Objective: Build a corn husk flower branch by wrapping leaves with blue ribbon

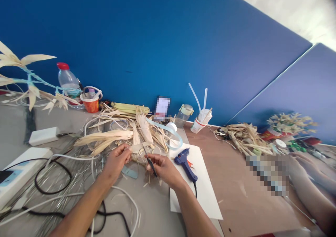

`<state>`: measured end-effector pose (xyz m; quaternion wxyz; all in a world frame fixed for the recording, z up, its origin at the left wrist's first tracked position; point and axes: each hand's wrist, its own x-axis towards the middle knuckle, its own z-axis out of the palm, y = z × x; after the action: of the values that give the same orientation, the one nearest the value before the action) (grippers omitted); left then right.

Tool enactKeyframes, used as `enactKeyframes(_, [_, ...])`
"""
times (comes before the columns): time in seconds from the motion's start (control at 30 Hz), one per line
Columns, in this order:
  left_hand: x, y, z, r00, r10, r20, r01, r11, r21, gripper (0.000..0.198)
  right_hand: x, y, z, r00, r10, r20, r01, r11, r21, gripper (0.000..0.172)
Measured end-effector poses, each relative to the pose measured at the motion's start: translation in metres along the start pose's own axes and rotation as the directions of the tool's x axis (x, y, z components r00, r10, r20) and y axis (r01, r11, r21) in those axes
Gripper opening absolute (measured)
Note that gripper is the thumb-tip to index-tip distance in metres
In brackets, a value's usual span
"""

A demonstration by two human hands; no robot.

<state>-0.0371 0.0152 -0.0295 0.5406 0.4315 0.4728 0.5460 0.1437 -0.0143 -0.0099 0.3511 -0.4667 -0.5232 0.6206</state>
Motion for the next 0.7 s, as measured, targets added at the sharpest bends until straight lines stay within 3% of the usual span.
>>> enactKeyframes(0.7, [0.0002,-0.0013,-0.001,1.0,-0.009,0.009,0.01,0.999,-0.035,0.022,-0.0016,0.0008,0.0011,1.0,0.022,-0.014,-0.021,0.999,0.05,0.034])
